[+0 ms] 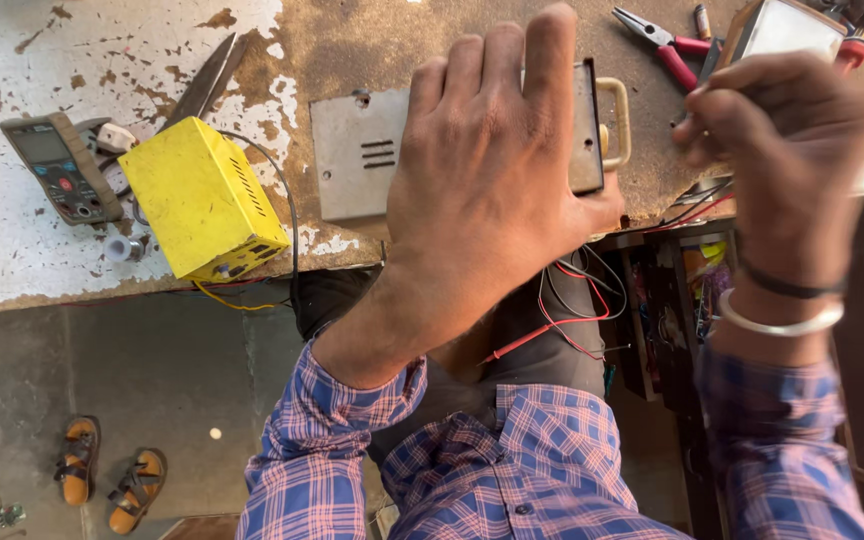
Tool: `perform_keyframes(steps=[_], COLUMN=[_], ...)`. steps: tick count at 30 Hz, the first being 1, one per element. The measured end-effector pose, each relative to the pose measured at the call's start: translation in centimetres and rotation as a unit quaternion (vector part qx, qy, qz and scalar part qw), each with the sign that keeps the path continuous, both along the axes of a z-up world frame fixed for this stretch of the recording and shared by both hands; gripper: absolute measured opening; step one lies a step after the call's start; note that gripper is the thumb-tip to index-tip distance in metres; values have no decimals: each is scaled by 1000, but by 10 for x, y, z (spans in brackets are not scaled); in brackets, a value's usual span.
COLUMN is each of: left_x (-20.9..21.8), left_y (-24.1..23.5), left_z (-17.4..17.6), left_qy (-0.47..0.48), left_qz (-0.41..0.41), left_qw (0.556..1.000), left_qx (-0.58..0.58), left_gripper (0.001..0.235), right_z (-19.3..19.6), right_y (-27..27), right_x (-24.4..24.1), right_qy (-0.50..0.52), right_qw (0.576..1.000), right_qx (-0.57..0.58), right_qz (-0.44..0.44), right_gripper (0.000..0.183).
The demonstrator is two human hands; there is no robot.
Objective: The person uses a screwdriver to remove screws from a metal box, opens it, and manipulates internal components. They then handle a power plug, unscrew it, and connect multimeter probes to test the wiring.
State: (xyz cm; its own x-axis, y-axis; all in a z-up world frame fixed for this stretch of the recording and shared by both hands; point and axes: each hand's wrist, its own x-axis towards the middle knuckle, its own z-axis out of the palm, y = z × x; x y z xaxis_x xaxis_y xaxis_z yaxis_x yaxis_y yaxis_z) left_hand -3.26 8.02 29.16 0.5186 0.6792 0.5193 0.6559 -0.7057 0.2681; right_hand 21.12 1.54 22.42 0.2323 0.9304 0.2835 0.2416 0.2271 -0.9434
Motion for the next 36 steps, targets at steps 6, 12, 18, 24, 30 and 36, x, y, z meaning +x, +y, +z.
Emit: perform_keyframes(steps=[6,12,18,24,30,36], left_x=[1,4,4,4,3,4], left_y=[9,11,11,11,10,11], left_z=[1,0,-6,-4,-3,-1], left_qy=[-13,-9,-17,-20,-5,-4], left_qz=[-10,6,7,5,2,0], left_qw=[1000,1000,1000,1000,1000,1000], left_qx=[-4,-17,-10,-14,-16,-19], left_gripper=[112,108,112,111,107,106], right_z=[90,112,113,110,117,111], right_y=[12,45,55,47,39,40], right_x=[-21,-44,-42,-51,-58,-56], right_qy=[-208,-389,-386,-266,-368,-422], right_qw=[963,890,875,931,913,884], right_qx=[1,-132,-181,-186,-94,77], right_qz=[170,198,232,167,149,185], right_gripper=[10,21,25,19,12,11])
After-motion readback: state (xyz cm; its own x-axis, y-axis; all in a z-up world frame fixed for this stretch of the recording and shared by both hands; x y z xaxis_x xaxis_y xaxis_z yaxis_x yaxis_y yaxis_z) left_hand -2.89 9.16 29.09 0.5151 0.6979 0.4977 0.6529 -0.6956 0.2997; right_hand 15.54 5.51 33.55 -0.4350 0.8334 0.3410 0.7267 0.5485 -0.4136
